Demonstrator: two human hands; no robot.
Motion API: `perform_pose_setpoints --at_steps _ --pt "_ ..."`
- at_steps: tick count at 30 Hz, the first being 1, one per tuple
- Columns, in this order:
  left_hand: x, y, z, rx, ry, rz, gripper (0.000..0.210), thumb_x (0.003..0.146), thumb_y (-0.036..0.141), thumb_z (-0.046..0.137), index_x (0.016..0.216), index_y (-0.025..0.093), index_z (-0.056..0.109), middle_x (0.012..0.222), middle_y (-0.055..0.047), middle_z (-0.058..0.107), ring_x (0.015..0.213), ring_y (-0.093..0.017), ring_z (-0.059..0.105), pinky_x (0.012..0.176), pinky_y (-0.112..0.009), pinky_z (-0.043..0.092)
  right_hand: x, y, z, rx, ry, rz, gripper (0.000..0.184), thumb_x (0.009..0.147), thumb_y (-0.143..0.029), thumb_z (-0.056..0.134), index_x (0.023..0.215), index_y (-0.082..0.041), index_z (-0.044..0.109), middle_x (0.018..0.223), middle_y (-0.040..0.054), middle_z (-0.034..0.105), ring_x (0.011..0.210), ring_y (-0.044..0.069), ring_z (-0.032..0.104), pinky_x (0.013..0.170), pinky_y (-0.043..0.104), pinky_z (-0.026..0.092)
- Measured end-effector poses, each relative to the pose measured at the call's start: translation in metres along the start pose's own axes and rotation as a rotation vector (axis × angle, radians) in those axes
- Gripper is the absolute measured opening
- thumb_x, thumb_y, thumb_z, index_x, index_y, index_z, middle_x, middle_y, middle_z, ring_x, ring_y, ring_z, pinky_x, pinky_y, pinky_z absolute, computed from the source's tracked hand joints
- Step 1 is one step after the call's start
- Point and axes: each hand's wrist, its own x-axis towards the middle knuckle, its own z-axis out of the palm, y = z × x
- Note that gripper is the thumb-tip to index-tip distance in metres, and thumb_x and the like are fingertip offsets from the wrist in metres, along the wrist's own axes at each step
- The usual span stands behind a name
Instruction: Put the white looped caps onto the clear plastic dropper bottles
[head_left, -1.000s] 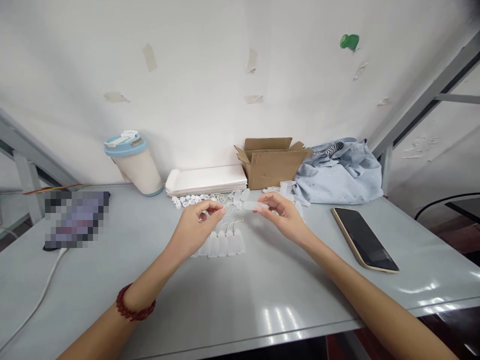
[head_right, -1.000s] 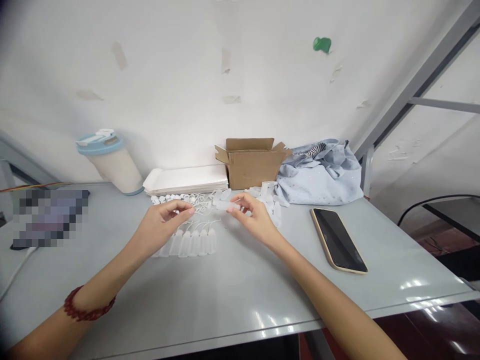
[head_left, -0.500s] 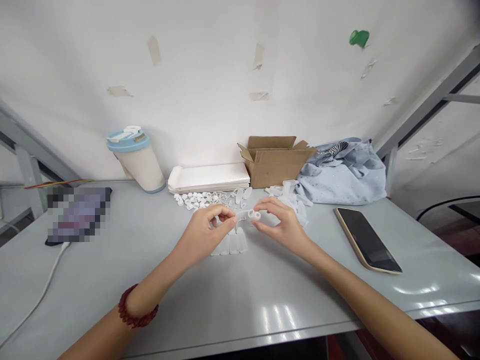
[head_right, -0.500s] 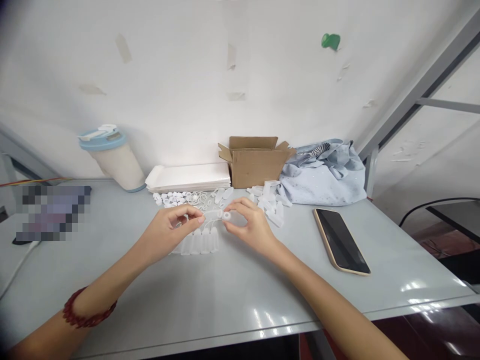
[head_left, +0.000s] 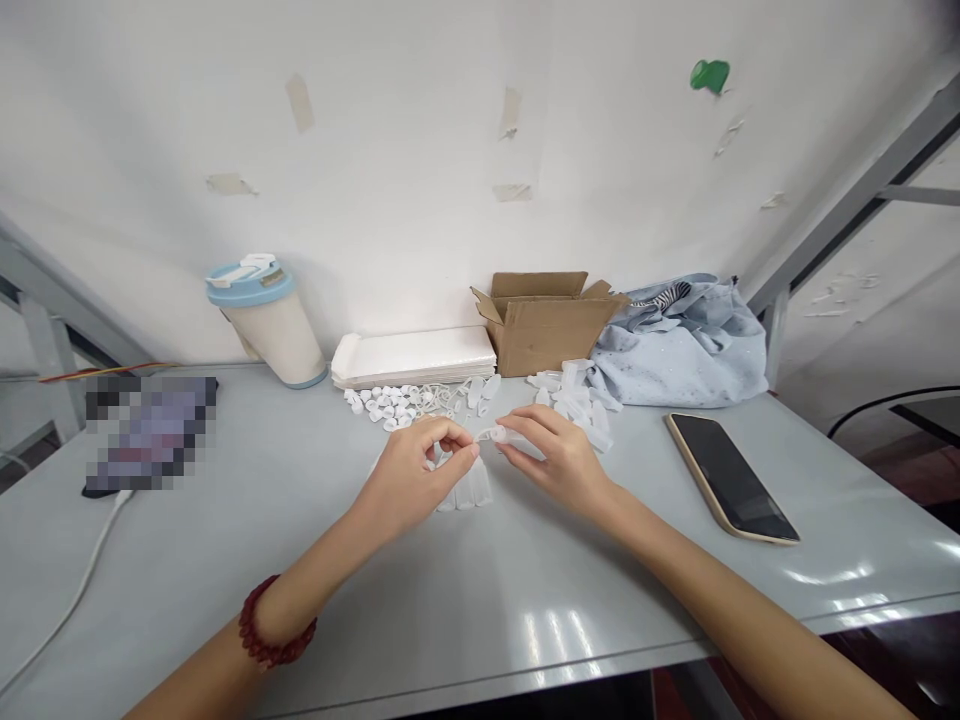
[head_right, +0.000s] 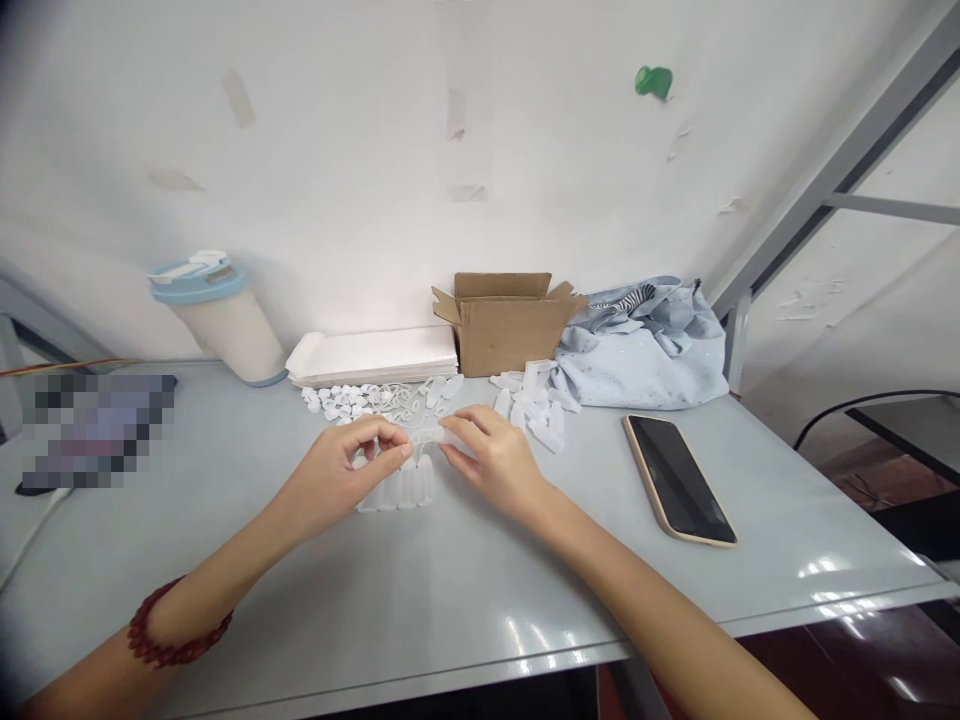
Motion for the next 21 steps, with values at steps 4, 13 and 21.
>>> perform_pose_setpoints --at_steps 4,13,21 --pt "0.001 0.0 0.0 -0.015 -0.016 -0.023 0.018 0.079 0.035 0.053 0.071 0.021 0.063 0.073 0.0 0.064 0.069 -0.016 0.055 0.055 -0.026 0.038 0.0 -0.001 0.001 0.014 0.024 -0.017 0.019 0.09 -0.022 0.053 0.108 -0.019 0.057 0.093 0.0091 0.064 0.084 0.019 0.062 0.07 0.03 0.053" --pt "0.001 -0.001 0.004 -0.043 -0.026 -0.006 0.02 0.082 0.038 0.051 0.077 0.021 0.06 0.075 -0.001 0.062 0.069 -0.016 0.054 0.057 -0.026 0.04 0.0 -0.006 0.0 0.056 0.001 -0.083 0.025 0.092 -0.021 0.05 0.116 -0.019 0.054 0.094 0.0097 0.064 0.082 0.018 0.063 0.069 0.028 0.054" --pt "-0.002 -0.004 0.012 0.065 0.009 0.071 0.017 0.084 0.035 0.051 0.083 0.022 0.062 0.077 -0.001 0.061 0.074 -0.017 0.055 0.057 -0.025 0.04 -0.005 -0.01 0.003 0.02 -0.044 -0.137 0.025 0.092 -0.016 0.046 0.115 -0.018 0.056 0.094 0.0108 0.063 0.082 0.017 0.063 0.067 0.027 0.054"
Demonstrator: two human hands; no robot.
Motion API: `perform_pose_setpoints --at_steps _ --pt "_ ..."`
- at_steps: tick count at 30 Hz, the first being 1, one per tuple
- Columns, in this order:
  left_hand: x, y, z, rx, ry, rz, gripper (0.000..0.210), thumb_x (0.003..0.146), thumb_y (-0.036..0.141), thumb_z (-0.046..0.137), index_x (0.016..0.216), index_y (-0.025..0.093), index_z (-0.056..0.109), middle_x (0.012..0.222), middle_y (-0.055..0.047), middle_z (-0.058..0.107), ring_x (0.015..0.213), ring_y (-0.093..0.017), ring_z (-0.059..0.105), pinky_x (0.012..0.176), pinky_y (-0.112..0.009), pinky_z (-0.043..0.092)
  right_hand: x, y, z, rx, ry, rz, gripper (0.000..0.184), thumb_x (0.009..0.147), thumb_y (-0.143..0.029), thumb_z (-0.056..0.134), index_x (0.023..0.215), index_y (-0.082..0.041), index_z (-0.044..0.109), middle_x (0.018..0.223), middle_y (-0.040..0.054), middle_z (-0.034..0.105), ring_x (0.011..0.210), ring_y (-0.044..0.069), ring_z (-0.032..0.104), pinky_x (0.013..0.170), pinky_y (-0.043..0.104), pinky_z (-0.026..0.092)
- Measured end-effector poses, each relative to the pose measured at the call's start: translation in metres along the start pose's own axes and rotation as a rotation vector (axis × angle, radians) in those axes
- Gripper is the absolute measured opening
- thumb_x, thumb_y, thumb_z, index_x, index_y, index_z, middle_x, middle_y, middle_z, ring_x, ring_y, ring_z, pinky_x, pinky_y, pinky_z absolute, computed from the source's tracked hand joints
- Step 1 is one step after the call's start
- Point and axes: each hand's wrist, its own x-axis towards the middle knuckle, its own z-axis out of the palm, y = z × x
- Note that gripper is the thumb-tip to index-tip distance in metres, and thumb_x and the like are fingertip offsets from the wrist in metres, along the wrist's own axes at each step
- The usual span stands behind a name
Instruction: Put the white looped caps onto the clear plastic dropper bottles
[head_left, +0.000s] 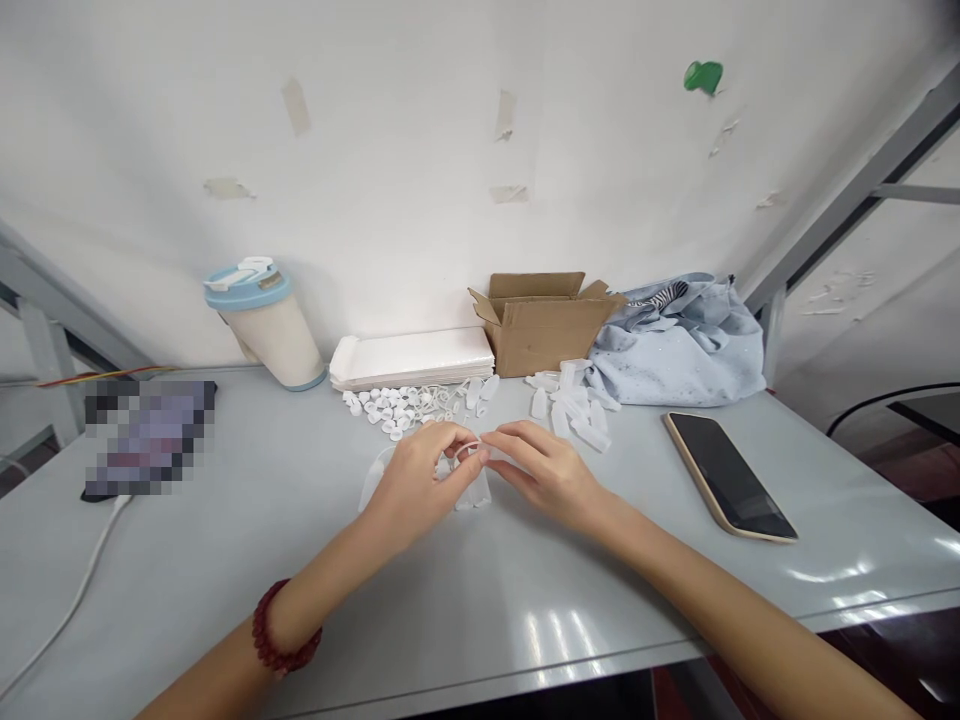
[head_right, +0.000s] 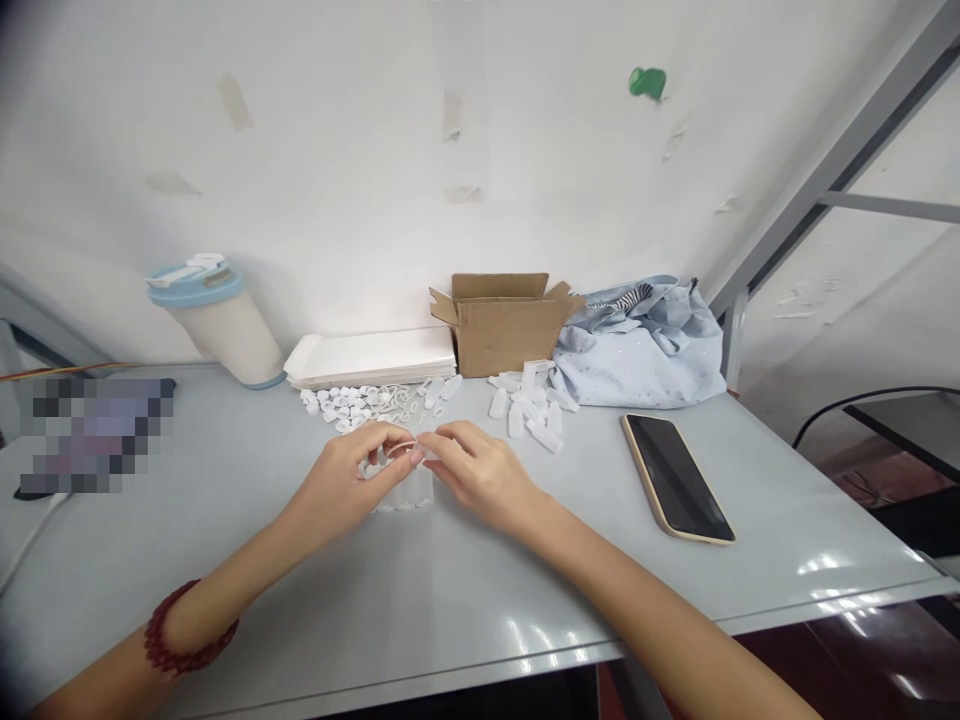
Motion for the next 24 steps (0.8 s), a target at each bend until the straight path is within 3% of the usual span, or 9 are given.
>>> perform_pose_setpoints --at_steps 10,17,24 --pt "-0.001 0.0013 0.0018 0.047 -0.021 0.073 0.018 0.085 0.028 0.047 0.079 0.021 0.062 0.07 -0.001 0.059 0.071 -0.017 0.053 0.052 -0.024 0.038 0.0012 -0.0057 -0.0004 -0.176 0.054 -0.031 0.023 0.09 -0.01 0.046 0.102 -0.019 0.063 0.085 0.0077 0.063 0.073 0.014 0.061 0.053 0.021 0.046" --pt "-0.0021 0.0042 0.003 -0.072 -0.022 -0.028 0.028 0.086 0.034 0.046 0.063 0.019 0.054 0.062 0.001 0.052 0.063 -0.015 0.047 0.05 -0.023 0.035 0.0046 -0.0078 -0.0013 -0.109 0.088 -0.082 0.017 0.09 -0.012 0.048 0.104 -0.014 0.057 0.089 0.0097 0.067 0.079 0.016 0.063 0.063 0.024 0.054" --pt "0.0027 0.0002 -0.0003 -0.253 -0.112 -0.098 0.034 0.086 0.041 0.048 0.06 0.018 0.049 0.057 0.004 0.043 0.055 -0.011 0.04 0.049 -0.022 0.033 0.0034 -0.0098 -0.0004 0.017 0.09 -0.062 0.015 0.091 -0.014 0.049 0.104 -0.012 0.056 0.09 0.0117 0.067 0.08 0.018 0.064 0.065 0.027 0.055"
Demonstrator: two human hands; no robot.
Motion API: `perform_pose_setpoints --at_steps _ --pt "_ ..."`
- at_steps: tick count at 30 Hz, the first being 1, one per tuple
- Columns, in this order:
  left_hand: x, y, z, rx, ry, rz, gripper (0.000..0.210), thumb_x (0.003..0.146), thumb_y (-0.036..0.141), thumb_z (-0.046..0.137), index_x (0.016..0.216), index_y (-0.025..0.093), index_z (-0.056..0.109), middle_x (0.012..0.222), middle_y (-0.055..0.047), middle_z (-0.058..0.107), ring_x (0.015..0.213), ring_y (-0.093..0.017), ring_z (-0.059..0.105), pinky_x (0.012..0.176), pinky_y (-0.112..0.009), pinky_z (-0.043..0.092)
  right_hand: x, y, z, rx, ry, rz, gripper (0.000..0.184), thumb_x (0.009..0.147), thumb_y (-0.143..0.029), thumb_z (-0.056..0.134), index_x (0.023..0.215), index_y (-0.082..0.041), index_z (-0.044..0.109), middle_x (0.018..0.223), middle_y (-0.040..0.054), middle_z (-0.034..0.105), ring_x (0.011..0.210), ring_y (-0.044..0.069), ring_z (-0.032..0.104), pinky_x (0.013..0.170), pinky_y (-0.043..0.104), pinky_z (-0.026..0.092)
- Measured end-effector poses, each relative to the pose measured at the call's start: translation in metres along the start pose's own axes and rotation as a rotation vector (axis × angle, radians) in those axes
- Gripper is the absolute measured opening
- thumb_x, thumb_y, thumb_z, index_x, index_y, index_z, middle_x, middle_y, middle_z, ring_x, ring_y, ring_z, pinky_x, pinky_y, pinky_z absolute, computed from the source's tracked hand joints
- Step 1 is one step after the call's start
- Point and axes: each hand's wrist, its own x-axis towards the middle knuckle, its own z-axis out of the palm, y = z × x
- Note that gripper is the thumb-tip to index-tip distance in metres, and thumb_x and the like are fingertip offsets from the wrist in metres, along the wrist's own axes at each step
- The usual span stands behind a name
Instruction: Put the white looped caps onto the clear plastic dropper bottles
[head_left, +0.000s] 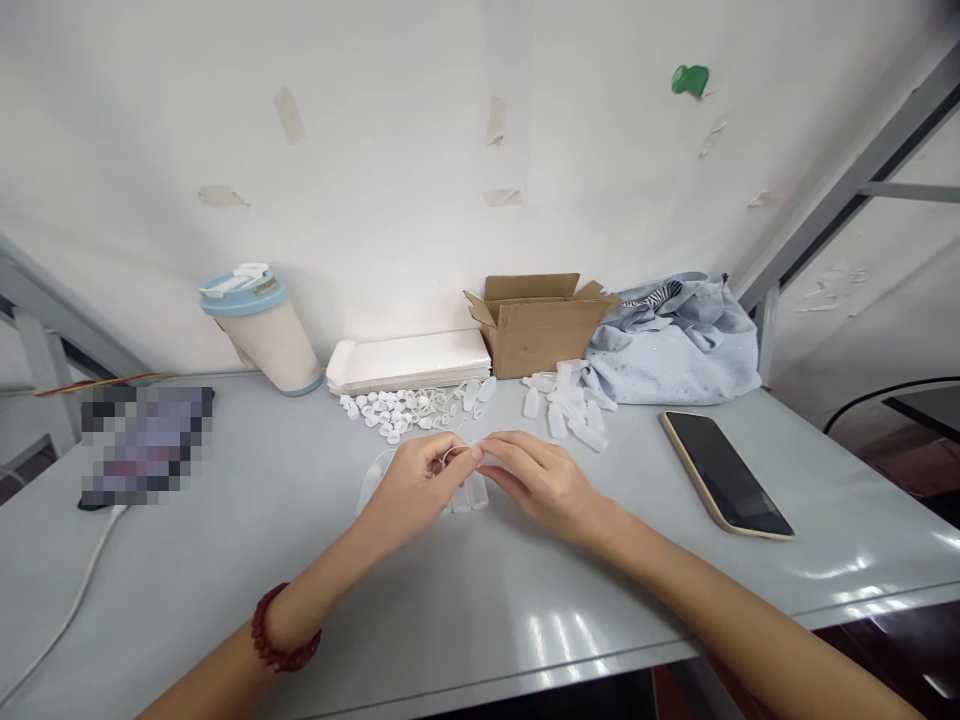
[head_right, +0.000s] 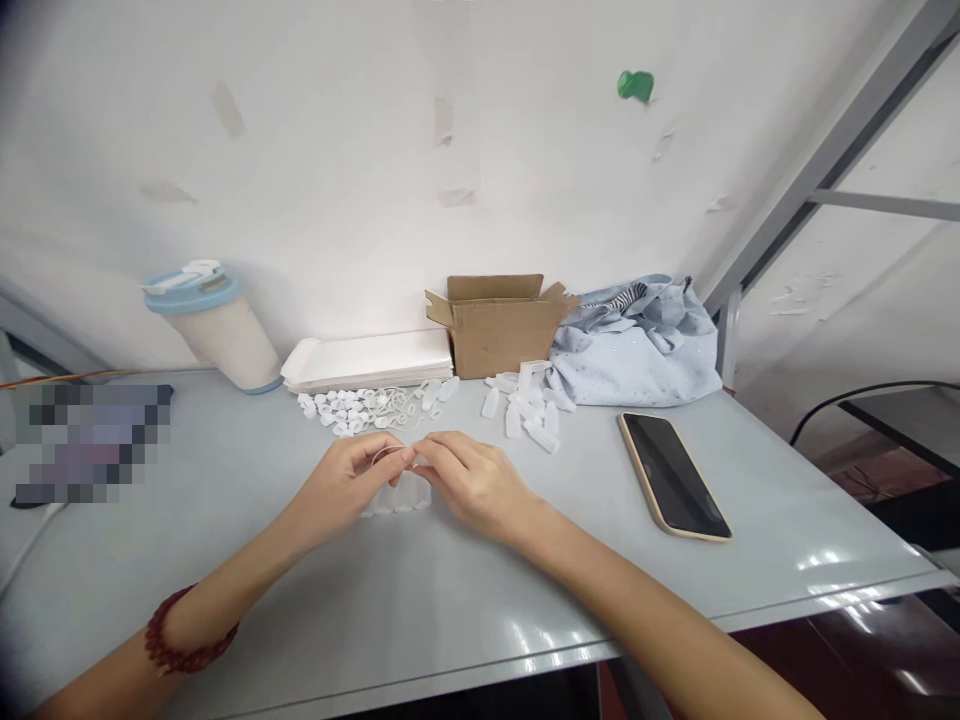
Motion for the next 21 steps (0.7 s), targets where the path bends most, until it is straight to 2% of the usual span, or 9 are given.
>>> perform_pose_setpoints --at_steps 2,5,7,9,11,14,17,21 --pt "0.0 0.0 -0.001 -0.016 0.007 0.012 0.035 0.086 0.041 0.049 0.06 0.017 0.048 0.056 0.004 0.043 0.054 -0.01 0.04 0.049 -0.022 0.033 0.001 -0.002 -0.002 0.129 -0.003 0.094 0.016 0.09 -0.015 0.051 0.104 -0.012 0.057 0.09 0.0113 0.067 0.08 0.017 0.064 0.066 0.028 0.055" --pt "-0.002 0.001 0.0 0.006 0.074 0.087 0.032 0.087 0.037 0.048 0.062 0.018 0.052 0.06 0.003 0.05 0.059 -0.012 0.045 0.053 -0.023 0.036 0.005 -0.007 -0.006 0.358 -0.025 0.395 0.016 0.087 -0.021 0.057 0.101 -0.015 0.06 0.088 0.0083 0.068 0.077 0.016 0.064 0.064 0.026 0.053" --pt "-0.004 0.001 0.002 0.054 0.15 0.166 0.025 0.088 0.033 0.05 0.068 0.018 0.057 0.066 0.001 0.056 0.064 -0.013 0.05 0.057 -0.024 0.04 0.009 -0.009 -0.009 0.549 -0.058 0.611 0.017 0.086 -0.027 0.058 0.1 -0.016 0.062 0.086 0.0066 0.069 0.078 0.016 0.065 0.064 0.027 0.053" --pt "-0.006 0.0 0.004 0.14 0.259 0.303 0.014 0.087 0.026 0.052 0.077 0.019 0.06 0.073 -0.001 0.061 0.07 -0.015 0.053 0.061 -0.026 0.043 0.013 -0.01 -0.011 0.768 -0.08 0.763 0.02 0.086 -0.032 0.058 0.099 -0.017 0.062 0.084 0.0055 0.069 0.078 0.016 0.065 0.066 0.028 0.052" --pt "-0.005 -0.002 0.007 0.25 0.378 0.488 0.006 0.084 0.02 0.056 0.088 0.018 0.06 0.084 -0.004 0.063 0.079 -0.017 0.054 0.067 -0.029 0.045 0.015 -0.01 -0.012 0.937 -0.076 0.855 0.023 0.085 -0.036 0.059 0.098 -0.017 0.062 0.08 0.0046 0.069 0.074 0.016 0.066 0.067 0.029 0.052" --pt "-0.003 -0.008 0.01 0.409 0.427 0.683 0.022 0.082 0.016 0.06 0.103 0.017 0.057 0.1 -0.008 0.063 0.096 -0.022 0.053 0.083 -0.037 0.047 0.017 -0.008 -0.012 1.065 -0.066 0.948 0.025 0.082 -0.039 0.062 0.094 -0.016 0.063 0.08 0.0049 0.069 0.073 0.016 0.066 0.07 0.03 0.052" --pt "-0.001 -0.014 0.013 0.53 0.368 0.706 0.034 0.081 0.02 0.063 0.113 0.016 0.053 0.108 -0.011 0.061 0.105 -0.025 0.051 0.092 -0.042 0.044 0.016 -0.007 -0.01 1.188 -0.065 1.031 0.028 0.08 -0.04 0.064 0.095 -0.016 0.063 0.084 0.0067 0.07 0.082 0.019 0.067 0.074 0.032 0.052" --pt "0.001 -0.017 0.019 0.601 0.379 0.678 0.036 0.081 0.026 0.064 0.114 0.015 0.053 0.108 -0.011 0.062 0.105 -0.027 0.051 0.091 -0.045 0.046 0.014 -0.009 -0.007 1.311 -0.041 1.135 0.029 0.08 -0.039 0.065 0.093 -0.014 0.065 0.087 0.0087 0.069 0.082 0.02 0.067 0.076 0.033 0.051"
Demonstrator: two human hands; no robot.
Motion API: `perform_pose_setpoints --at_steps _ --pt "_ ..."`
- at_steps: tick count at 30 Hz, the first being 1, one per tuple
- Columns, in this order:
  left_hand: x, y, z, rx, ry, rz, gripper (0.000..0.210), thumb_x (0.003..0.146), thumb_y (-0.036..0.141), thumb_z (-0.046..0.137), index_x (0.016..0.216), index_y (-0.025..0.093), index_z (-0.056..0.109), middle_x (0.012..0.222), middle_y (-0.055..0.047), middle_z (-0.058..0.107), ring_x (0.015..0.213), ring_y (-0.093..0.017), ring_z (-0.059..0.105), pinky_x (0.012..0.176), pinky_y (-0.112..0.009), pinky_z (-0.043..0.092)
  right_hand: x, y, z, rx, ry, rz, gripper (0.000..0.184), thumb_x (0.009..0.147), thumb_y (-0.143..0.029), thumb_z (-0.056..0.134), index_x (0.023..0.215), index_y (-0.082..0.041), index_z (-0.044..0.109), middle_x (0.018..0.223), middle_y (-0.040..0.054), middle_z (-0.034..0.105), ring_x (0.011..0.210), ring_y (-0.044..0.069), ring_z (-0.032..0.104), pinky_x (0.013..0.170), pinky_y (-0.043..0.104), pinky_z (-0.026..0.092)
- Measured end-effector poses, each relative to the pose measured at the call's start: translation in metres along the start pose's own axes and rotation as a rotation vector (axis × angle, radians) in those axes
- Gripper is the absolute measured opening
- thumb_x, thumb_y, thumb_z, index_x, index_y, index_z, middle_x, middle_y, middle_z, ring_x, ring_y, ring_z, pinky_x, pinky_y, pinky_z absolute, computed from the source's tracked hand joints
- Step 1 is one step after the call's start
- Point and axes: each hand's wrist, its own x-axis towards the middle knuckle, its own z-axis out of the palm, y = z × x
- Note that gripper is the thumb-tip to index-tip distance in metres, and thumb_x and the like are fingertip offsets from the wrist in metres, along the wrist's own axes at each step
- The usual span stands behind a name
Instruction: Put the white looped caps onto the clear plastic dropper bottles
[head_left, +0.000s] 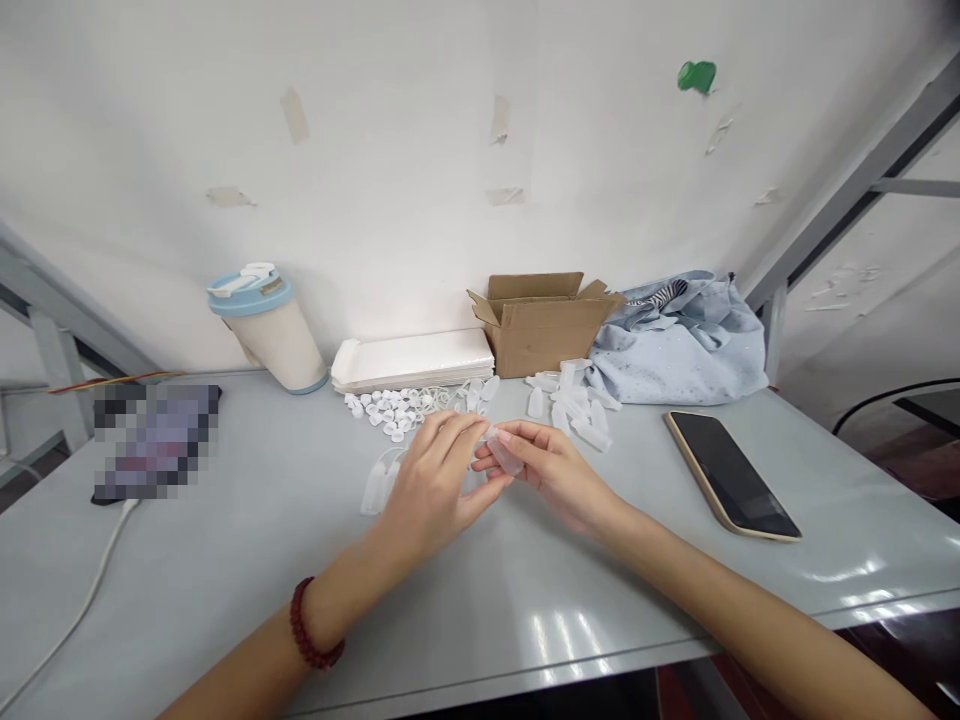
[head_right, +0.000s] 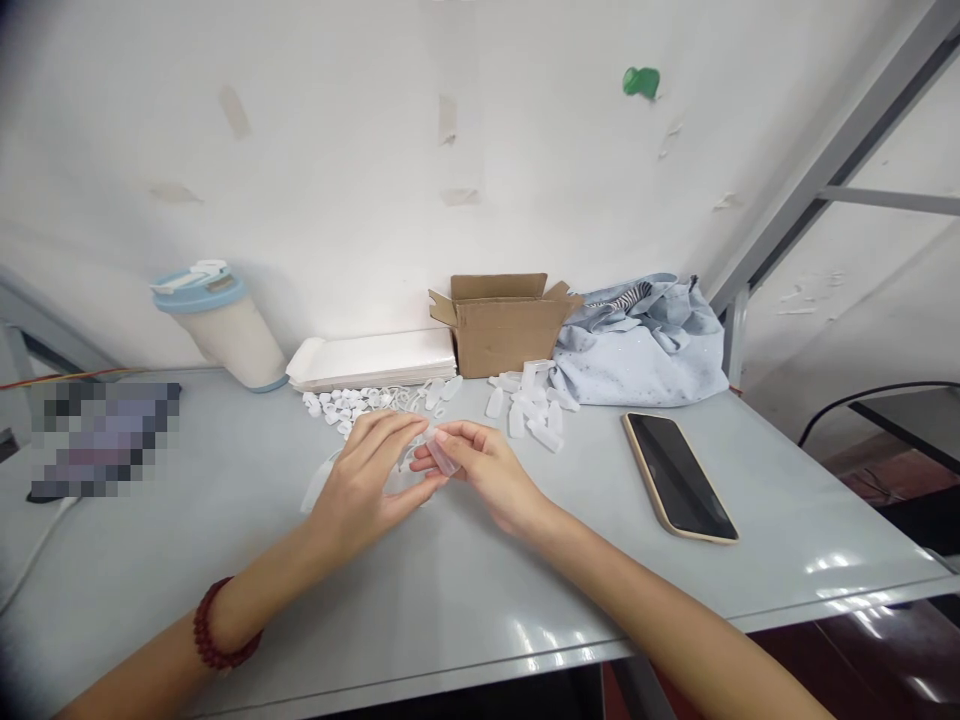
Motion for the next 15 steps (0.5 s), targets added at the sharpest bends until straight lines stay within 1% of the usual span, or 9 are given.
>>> perform_pose_setpoints --at_steps 3,5,8,10,13,15 --pt "0.0 0.004 0.004 0.044 0.017 0.0 0.036 0.08 0.026 0.065 0.112 0.013 0.055 0.106 -0.012 0.062 0.104 -0.029 0.051 0.089 -0.045 0.047 0.0 0.003 0.002 0.062 0.006 0.015 0.028 0.08 -0.038 0.066 0.094 -0.014 0.066 0.087 0.0083 0.069 0.079 0.017 0.066 0.078 0.032 0.05" --pt "0.0 0.006 0.006 0.04 0.027 -0.007 0.034 0.079 0.023 0.065 0.11 0.012 0.055 0.105 -0.013 0.063 0.103 -0.029 0.052 0.088 -0.044 0.048 0.001 0.004 0.002 0.078 0.009 0.02 0.027 0.08 -0.038 0.066 0.093 -0.014 0.066 0.086 0.0076 0.069 0.078 0.016 0.065 0.078 0.031 0.05" --pt "0.0 0.006 0.007 0.0 0.007 -0.015 0.033 0.078 0.017 0.063 0.11 0.012 0.055 0.105 -0.012 0.062 0.103 -0.028 0.051 0.089 -0.043 0.048 0.003 0.004 0.001 0.026 0.018 0.025 0.027 0.08 -0.04 0.064 0.09 -0.015 0.066 0.085 0.0068 0.068 0.078 0.017 0.065 0.078 0.032 0.049" --pt "-0.001 0.003 0.007 -0.028 -0.032 -0.014 0.035 0.077 0.017 0.063 0.111 0.013 0.055 0.106 -0.011 0.062 0.104 -0.028 0.05 0.088 -0.043 0.048 0.005 0.004 -0.003 -0.109 0.047 -0.007 0.026 0.081 -0.041 0.06 0.089 -0.016 0.066 0.086 0.0064 0.068 0.078 0.017 0.064 0.074 0.031 0.049" --pt "-0.002 -0.002 0.007 -0.058 -0.099 -0.007 0.036 0.077 0.018 0.066 0.111 0.013 0.055 0.107 -0.011 0.062 0.104 -0.028 0.049 0.087 -0.043 0.049 0.011 0.006 -0.01 -0.439 0.138 -0.141 0.025 0.084 -0.038 0.054 0.087 -0.016 0.064 0.086 0.0056 0.066 0.077 0.017 0.061 0.065 0.028 0.046" --pt "-0.003 -0.005 0.007 -0.067 -0.146 0.0 0.036 0.076 0.019 0.067 0.11 0.013 0.057 0.108 -0.01 0.063 0.102 -0.028 0.048 0.087 -0.043 0.048 0.015 0.007 -0.016 -0.636 0.198 -0.233 0.022 0.086 -0.034 0.05 0.086 -0.016 0.062 0.085 0.005 0.065 0.078 0.017 0.06 0.064 0.028 0.044"
